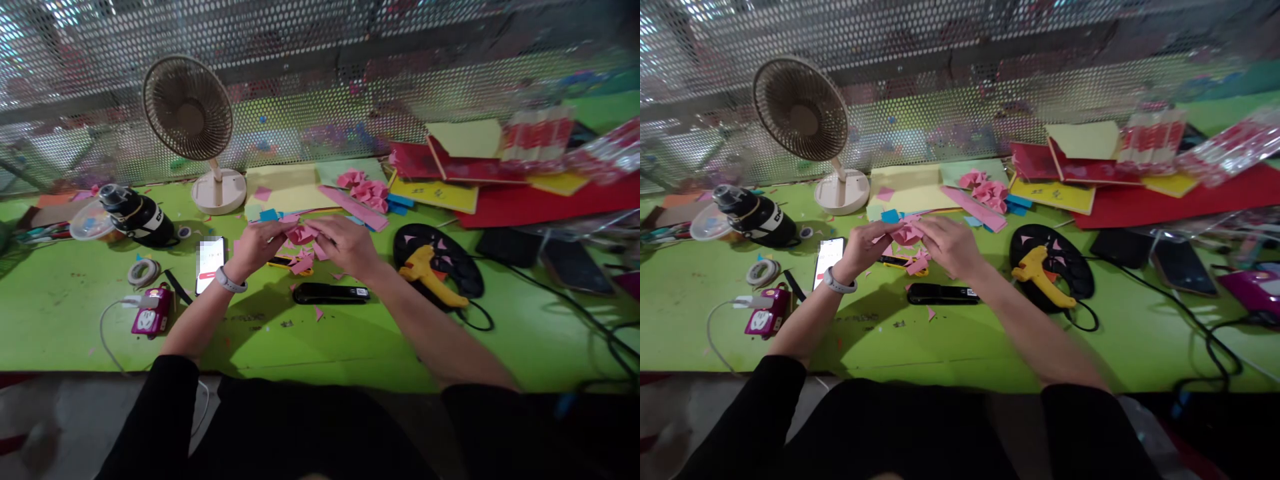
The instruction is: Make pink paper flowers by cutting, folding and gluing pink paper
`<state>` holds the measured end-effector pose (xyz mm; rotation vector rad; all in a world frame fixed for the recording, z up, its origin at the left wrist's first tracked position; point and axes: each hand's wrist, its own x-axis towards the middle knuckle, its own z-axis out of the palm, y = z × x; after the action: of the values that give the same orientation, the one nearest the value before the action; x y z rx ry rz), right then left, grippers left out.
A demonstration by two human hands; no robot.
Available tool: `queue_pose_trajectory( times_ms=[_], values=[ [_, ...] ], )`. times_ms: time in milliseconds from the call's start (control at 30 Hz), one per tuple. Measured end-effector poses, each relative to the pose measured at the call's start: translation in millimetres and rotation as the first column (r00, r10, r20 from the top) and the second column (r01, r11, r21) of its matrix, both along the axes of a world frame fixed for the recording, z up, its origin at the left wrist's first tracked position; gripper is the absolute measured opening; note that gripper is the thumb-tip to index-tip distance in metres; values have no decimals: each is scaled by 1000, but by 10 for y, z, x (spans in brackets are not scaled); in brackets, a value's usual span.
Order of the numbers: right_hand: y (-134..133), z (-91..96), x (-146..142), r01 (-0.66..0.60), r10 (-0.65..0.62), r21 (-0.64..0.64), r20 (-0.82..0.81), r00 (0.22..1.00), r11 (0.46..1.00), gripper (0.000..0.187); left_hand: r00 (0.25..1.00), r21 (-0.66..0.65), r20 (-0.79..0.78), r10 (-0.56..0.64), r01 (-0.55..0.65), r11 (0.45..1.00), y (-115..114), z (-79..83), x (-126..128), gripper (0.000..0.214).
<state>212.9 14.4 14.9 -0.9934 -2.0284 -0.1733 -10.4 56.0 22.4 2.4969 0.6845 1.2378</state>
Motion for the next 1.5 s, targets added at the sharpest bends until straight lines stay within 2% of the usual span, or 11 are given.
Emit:
queue_pose_trajectory(
  times_ms=[133, 233, 300, 467, 600, 867, 1033, 1133, 1233, 1333, 1500],
  values=[
    [8, -22, -12, 90, -114, 141, 176, 978, 986, 24, 999, 17, -44, 25, -24, 1000, -20, 3, 1, 33],
    [2, -26, -17, 146, -186, 203, 199, 962, 968, 22, 993, 60, -95, 66, -61, 996, -46, 29, -3, 33],
    [-7, -27, -18, 137, -176, 209, 181, 968, 968, 21, 990, 93, -120, 80, -69, 993, -58, 41, -2, 31],
    [-23, -40, -20, 102, -107, 39, 163, 981, 994, 24, 970, 91, -222, 99, -81, 993, -76, 25, 19, 33],
    [-33, -32, -20, 101, -89, -98, 122, 989, 990, 24, 957, 92, -254, 143, -123, 988, -98, 12, 42, 32],
    [-54, -67, -69, 103, -94, -138, 69, 993, 985, 23, 934, 122, -262, 242, -216, 969, -140, -56, 97, 26],
    [-86, -144, -156, 96, -112, -162, -94, 989, 982, 25, 921, 129, -232, 313, -289, 949, -256, -171, 212, 28],
    [-101, -156, -187, 82, -118, -190, -188, 975, 978, 25, 911, 86, -253, 325, -314, 946, -327, -207, 282, 33],
    [-125, -141, -215, 55, -109, -250, -207, 972, 967, 28, 898, 46, -294, 328, -330, 943, -382, -196, 315, 38],
    [-181, -115, -264, 42, -109, -322, -193, 975, 946, 30, 871, 69, -338, 356, -354, 933, -452, -161, 325, 42],
    [-328, -68, -367, 30, -116, -462, -159, 981, 886, 22, 836, 105, -401, 375, -365, 925, -636, -119, 391, 46]
  ],
)
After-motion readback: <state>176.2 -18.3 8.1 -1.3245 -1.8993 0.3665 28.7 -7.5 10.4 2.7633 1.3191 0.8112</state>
